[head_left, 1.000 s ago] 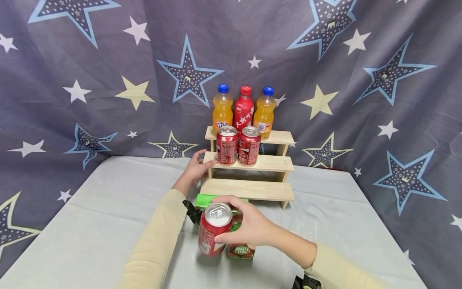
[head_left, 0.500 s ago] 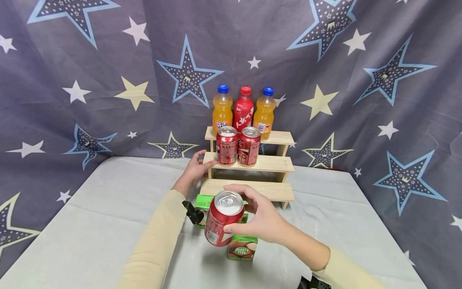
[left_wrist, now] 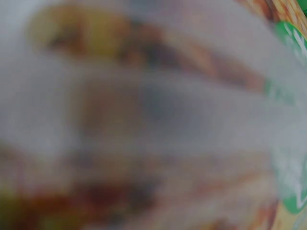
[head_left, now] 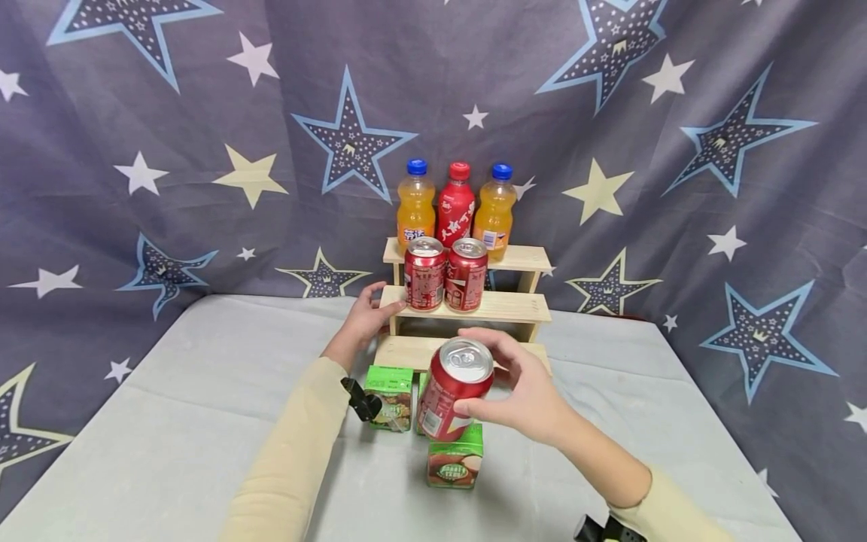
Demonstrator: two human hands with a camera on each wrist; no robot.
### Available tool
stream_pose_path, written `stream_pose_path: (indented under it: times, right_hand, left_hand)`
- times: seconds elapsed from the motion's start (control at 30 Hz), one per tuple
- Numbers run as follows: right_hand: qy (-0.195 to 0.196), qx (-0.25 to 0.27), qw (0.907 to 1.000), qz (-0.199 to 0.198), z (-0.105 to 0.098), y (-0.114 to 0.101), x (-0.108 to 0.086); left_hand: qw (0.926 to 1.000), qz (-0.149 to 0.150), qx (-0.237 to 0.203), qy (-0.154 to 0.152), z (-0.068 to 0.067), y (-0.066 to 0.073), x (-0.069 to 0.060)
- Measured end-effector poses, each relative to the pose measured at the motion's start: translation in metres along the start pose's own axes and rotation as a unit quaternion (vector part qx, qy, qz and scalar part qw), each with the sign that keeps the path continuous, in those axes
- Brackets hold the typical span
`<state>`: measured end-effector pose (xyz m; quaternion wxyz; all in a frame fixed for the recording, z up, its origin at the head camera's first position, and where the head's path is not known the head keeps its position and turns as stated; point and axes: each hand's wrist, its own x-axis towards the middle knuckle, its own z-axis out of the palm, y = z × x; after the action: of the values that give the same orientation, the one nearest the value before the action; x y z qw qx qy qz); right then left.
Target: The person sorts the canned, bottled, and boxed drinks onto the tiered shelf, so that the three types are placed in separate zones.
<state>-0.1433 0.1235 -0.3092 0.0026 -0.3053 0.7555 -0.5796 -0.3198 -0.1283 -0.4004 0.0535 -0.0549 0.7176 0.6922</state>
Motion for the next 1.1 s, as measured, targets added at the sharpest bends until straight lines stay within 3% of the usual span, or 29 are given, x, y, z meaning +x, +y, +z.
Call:
stream_pose_path:
  times: [0.27, 0.4, 0.77, 1.1]
  right_hand:
    - [0.047, -0.026, 0.9978, 0.038, -0.020, 0.006, 0.001]
    - [0.071, -0.049, 0.9956, 0.038, -0.029, 0.010, 0.004]
    - [0.125, -0.085, 0.9870, 0.053, -0.050, 0.026, 0.015]
    - [0.170, -0.099, 0.9762, 0.090, -0.068, 0.041, 0.026]
  left_hand:
    - [1.0000, 0.002, 0.001, -0.003, 0.000, -0.001, 0.000]
    - [1.0000, -0.002, 0.003, -0.004, 0.000, -0.001, 0.001]
    - [1.0000, -0.003, 0.000, -0.004, 0.000, -0.002, 0.003]
    - [1.0000, -0.005, -0.003, -0.002, 0.000, -0.001, 0.002]
